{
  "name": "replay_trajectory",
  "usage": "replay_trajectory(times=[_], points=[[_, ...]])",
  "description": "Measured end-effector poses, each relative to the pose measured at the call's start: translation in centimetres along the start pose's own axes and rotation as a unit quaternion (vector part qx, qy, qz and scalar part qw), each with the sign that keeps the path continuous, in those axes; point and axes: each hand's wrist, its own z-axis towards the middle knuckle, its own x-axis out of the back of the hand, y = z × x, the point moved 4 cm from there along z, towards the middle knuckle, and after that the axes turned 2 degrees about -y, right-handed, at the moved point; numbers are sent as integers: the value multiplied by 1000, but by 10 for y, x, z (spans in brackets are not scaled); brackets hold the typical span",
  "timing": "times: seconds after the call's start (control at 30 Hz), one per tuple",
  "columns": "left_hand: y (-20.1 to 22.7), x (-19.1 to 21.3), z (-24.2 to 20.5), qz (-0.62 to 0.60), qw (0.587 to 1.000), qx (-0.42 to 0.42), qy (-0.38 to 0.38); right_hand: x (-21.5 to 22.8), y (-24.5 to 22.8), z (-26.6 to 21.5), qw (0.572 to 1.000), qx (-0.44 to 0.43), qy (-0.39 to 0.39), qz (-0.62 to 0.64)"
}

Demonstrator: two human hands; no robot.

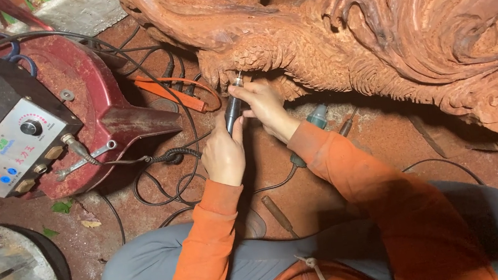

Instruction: Refining the intricate details of a large wood carving using a handheld rotary tool and adjusting the power settings on a controller.

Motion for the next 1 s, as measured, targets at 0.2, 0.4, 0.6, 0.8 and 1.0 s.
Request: replay_trajectory(times=[0.2, 0.4, 0.6, 0.8, 1.0], points=[[0, -7, -3, -3, 1000, 5, -10, 1, -6, -7, 1000, -7, 8, -11], [3, -23, -17, -74, 995, 2, -63, 12, -16, -17, 980, 98, 47, -165], [14, -12, -26, -210, 975, -12, -74, -6, -44, -52, 934, 283, 44, -213], [18, -6, -23, -235, 968, -82, -21, -5, -46, -51, 922, 330, 53, -195], [19, -12, -17, -205, 974, -98, -6, 2, -48, -49, 915, 356, 82, -169]])
